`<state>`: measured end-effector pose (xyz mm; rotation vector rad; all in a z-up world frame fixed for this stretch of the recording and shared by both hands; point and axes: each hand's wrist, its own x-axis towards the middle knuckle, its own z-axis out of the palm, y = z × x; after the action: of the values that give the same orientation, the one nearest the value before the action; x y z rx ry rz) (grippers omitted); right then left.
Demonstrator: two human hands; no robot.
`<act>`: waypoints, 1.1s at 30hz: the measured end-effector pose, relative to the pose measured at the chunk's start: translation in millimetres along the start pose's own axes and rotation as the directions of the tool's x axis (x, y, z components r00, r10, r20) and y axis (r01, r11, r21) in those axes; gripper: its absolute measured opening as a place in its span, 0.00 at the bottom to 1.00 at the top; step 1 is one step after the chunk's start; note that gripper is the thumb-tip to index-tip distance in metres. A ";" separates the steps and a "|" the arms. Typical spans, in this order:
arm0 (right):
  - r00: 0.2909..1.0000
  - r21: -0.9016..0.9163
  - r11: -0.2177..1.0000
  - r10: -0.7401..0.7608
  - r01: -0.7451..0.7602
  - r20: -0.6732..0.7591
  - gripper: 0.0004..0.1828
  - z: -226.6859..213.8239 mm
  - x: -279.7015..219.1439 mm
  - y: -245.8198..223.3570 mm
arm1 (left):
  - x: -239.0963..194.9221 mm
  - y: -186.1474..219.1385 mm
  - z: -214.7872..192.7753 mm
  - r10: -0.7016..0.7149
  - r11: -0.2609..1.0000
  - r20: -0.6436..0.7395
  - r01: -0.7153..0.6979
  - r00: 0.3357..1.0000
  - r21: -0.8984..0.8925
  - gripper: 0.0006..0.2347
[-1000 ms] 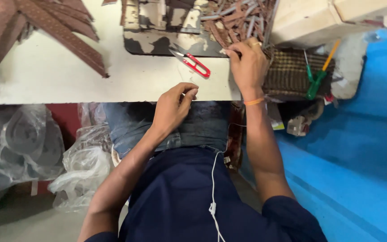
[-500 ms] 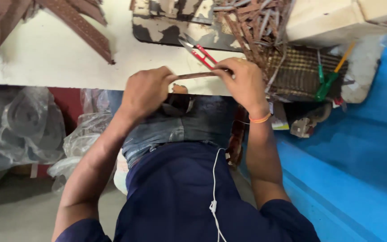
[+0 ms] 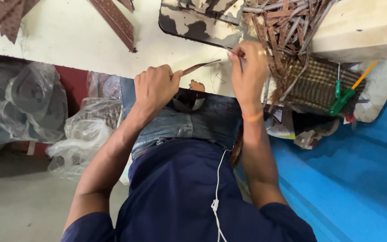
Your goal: Trimming excess material from brown leather strips using a pair of scissors.
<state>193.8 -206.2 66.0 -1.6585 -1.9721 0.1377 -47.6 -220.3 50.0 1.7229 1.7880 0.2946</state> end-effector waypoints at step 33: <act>0.986 0.171 0.985 -0.006 -0.023 0.166 0.06 22.6 -49.1 -59.3 | -2.8 -0.3 16.1 0.078 0.997 -0.124 -0.075 0.989 0.030 0.17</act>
<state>135.2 -259.8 54.9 -1.5867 -2.0107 0.4507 -38.8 -227.2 38.1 1.8295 1.8235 0.4229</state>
